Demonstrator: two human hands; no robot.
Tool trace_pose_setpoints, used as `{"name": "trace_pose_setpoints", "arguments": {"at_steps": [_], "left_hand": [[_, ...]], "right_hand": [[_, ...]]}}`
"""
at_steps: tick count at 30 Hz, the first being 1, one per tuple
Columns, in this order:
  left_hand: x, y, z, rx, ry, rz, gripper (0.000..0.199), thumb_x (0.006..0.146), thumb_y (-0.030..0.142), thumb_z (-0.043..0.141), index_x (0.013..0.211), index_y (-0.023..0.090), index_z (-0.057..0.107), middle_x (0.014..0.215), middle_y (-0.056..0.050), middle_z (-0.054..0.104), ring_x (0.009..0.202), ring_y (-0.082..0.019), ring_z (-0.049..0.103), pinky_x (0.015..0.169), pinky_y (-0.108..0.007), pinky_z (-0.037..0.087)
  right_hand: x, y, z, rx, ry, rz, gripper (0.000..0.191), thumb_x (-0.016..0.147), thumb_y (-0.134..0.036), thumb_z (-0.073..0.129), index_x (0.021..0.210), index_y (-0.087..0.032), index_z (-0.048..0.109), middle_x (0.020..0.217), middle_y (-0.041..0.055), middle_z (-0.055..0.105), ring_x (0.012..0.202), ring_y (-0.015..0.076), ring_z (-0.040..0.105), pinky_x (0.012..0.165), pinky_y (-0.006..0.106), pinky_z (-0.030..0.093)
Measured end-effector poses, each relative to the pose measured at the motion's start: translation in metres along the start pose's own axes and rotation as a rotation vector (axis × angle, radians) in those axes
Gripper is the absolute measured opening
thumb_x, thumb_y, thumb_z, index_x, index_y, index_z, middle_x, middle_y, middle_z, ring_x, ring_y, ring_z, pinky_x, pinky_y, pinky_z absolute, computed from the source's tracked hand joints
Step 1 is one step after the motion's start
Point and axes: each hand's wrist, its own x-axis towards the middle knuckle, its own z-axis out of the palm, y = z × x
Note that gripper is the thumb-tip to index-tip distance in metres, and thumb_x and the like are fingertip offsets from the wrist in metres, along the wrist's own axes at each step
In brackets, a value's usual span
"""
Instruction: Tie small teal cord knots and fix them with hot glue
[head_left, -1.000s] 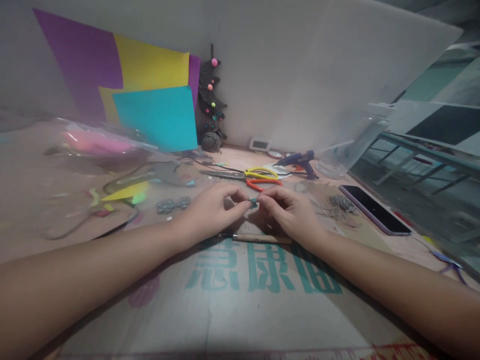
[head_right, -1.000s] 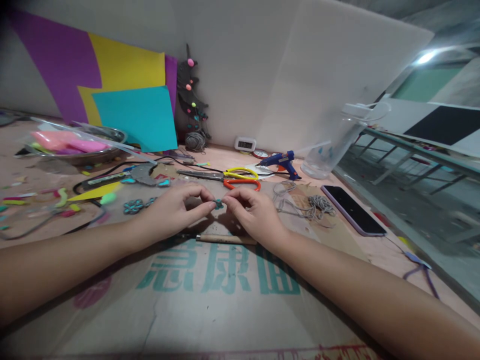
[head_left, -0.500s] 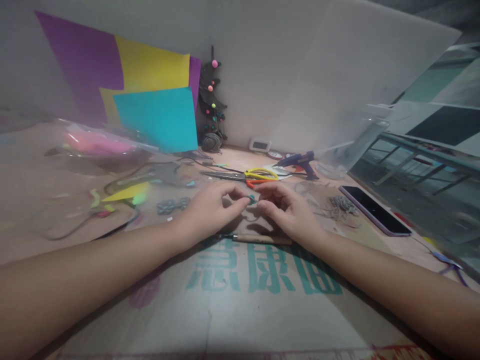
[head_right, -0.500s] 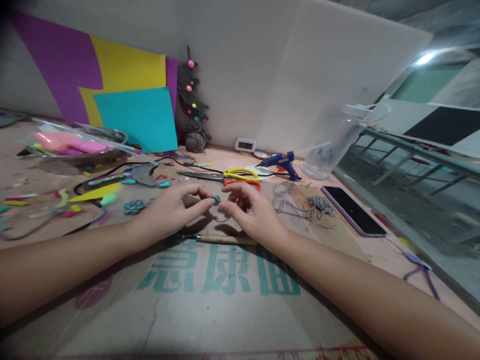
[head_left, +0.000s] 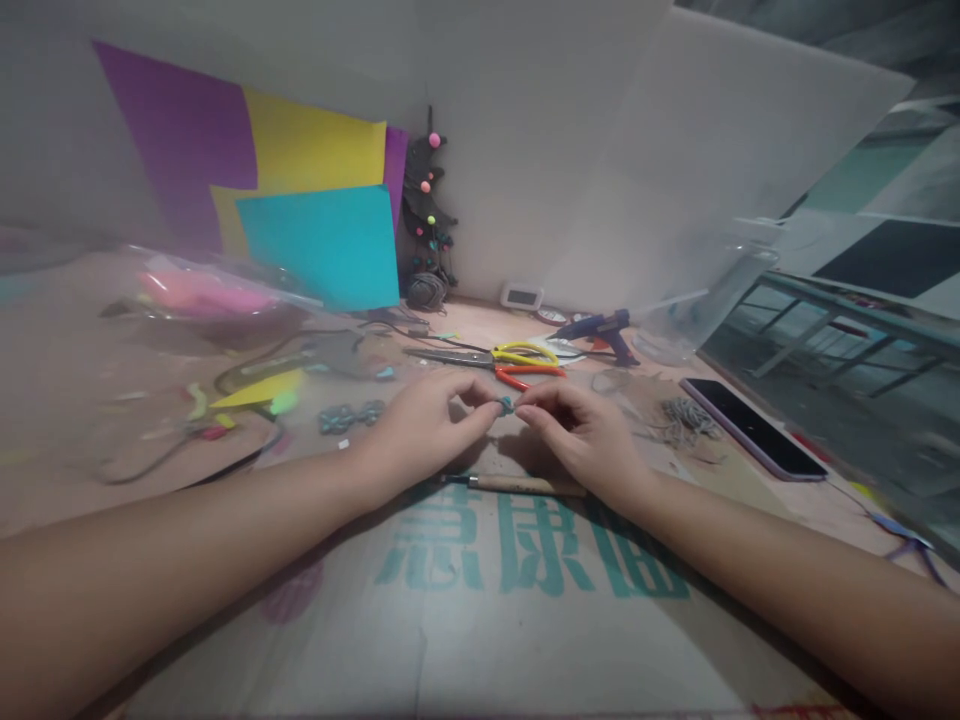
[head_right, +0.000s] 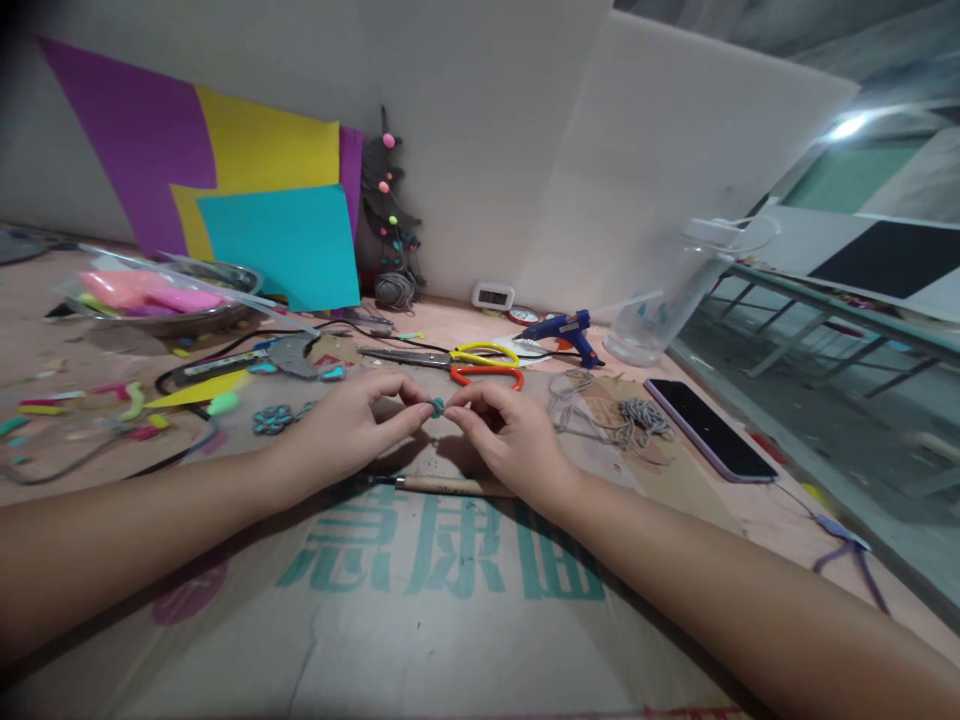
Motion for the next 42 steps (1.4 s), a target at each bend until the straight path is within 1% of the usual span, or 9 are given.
{"name": "trace_pose_setpoints", "arguments": {"at_steps": [8, 11, 17, 22, 29, 32, 35, 39, 42], "left_hand": [[-0.0018, -0.0004, 0.0006, 0.027, -0.034, 0.020, 0.018, 0.087, 0.031, 0.054, 0.079, 0.020, 0.065, 0.085, -0.001, 0.070, 0.086, -0.019, 0.061, 0.075, -0.029, 0.042], [-0.0017, -0.0006, 0.0006, 0.050, -0.056, 0.040, 0.018, 0.087, 0.030, 0.054, 0.078, 0.020, 0.066, 0.084, 0.000, 0.070, 0.086, -0.020, 0.061, 0.076, -0.030, 0.042], [-0.0019, 0.0007, 0.0000, 0.071, -0.084, 0.060, 0.019, 0.087, 0.031, 0.054, 0.078, 0.021, 0.067, 0.083, 0.000, 0.070, 0.085, -0.020, 0.061, 0.074, -0.031, 0.042], [-0.0028, 0.0013, 0.0002, 0.102, -0.076, 0.096, 0.018, 0.087, 0.030, 0.054, 0.078, 0.021, 0.067, 0.082, 0.000, 0.070, 0.083, -0.020, 0.061, 0.076, -0.031, 0.042], [-0.0031, -0.0005, 0.0027, 0.126, -0.059, 0.125, 0.019, 0.087, 0.030, 0.054, 0.075, 0.021, 0.066, 0.079, -0.001, 0.070, 0.083, -0.020, 0.061, 0.079, -0.033, 0.042], [-0.0020, 0.0003, 0.0025, 0.127, -0.052, 0.131, 0.019, 0.087, 0.029, 0.054, 0.075, 0.021, 0.067, 0.075, -0.001, 0.069, 0.080, -0.020, 0.060, 0.077, -0.033, 0.042], [-0.0014, -0.0002, 0.0022, 0.102, -0.046, 0.096, 0.020, 0.087, 0.031, 0.053, 0.078, 0.022, 0.067, 0.078, -0.002, 0.069, 0.081, -0.020, 0.061, 0.075, -0.031, 0.044], [-0.0012, -0.0022, 0.0020, 0.068, -0.039, 0.029, 0.022, 0.088, 0.035, 0.051, 0.080, 0.021, 0.066, 0.085, -0.002, 0.070, 0.084, -0.020, 0.062, 0.074, -0.030, 0.045], [-0.0010, -0.0025, 0.0019, 0.044, -0.031, 0.022, 0.021, 0.088, 0.034, 0.052, 0.080, 0.021, 0.066, 0.084, -0.002, 0.070, 0.083, -0.020, 0.062, 0.073, -0.029, 0.045]], "right_hand": [[0.0004, 0.0026, 0.0011, -0.016, 0.022, -0.002, 0.011, 0.087, -0.027, 0.061, 0.083, -0.018, 0.067, 0.076, 0.0023, 0.070, 0.065, 0.0128, 0.060, 0.059, 0.024, 0.046], [0.0003, 0.0015, 0.0009, -0.021, 0.016, 0.035, 0.013, 0.086, -0.029, 0.060, 0.083, -0.018, 0.067, 0.071, 0.0013, 0.067, 0.060, 0.0120, 0.057, 0.056, 0.023, 0.044], [0.0005, -0.0002, 0.0011, 0.061, -0.033, 0.123, 0.015, 0.086, -0.031, 0.060, 0.080, -0.018, 0.065, 0.058, -0.0032, 0.058, 0.048, 0.0089, 0.048, 0.045, 0.021, 0.037], [0.0017, 0.0009, 0.0014, 0.154, -0.099, 0.183, 0.017, 0.085, -0.033, 0.059, 0.080, -0.018, 0.065, 0.058, -0.0032, 0.058, 0.049, 0.0093, 0.051, 0.045, 0.021, 0.039], [0.0014, 0.0033, 0.0018, 0.292, -0.170, 0.302, 0.026, 0.086, -0.043, 0.060, 0.081, -0.017, 0.062, 0.055, -0.0040, 0.056, 0.046, 0.0102, 0.051, 0.044, 0.022, 0.040], [0.0013, 0.0043, -0.0001, 0.321, -0.174, 0.286, 0.034, 0.089, -0.049, 0.054, 0.082, -0.016, 0.063, 0.054, -0.0045, 0.051, 0.046, 0.0092, 0.048, 0.044, 0.021, 0.038], [0.0015, 0.0063, -0.0010, 0.346, -0.170, 0.240, 0.041, 0.092, -0.051, 0.047, 0.089, -0.015, 0.065, 0.052, -0.0055, 0.045, 0.046, 0.0085, 0.043, 0.044, 0.021, 0.036], [0.0024, 0.0073, 0.0010, 0.307, -0.189, 0.229, 0.029, 0.086, -0.042, 0.059, 0.098, -0.015, 0.064, 0.061, -0.0041, 0.051, 0.052, 0.0088, 0.046, 0.047, 0.021, 0.038], [0.0029, 0.0062, 0.0025, 0.228, -0.202, 0.196, 0.024, 0.084, -0.034, 0.062, 0.099, -0.015, 0.064, 0.064, -0.0037, 0.053, 0.054, 0.0088, 0.047, 0.048, 0.021, 0.036]]}}
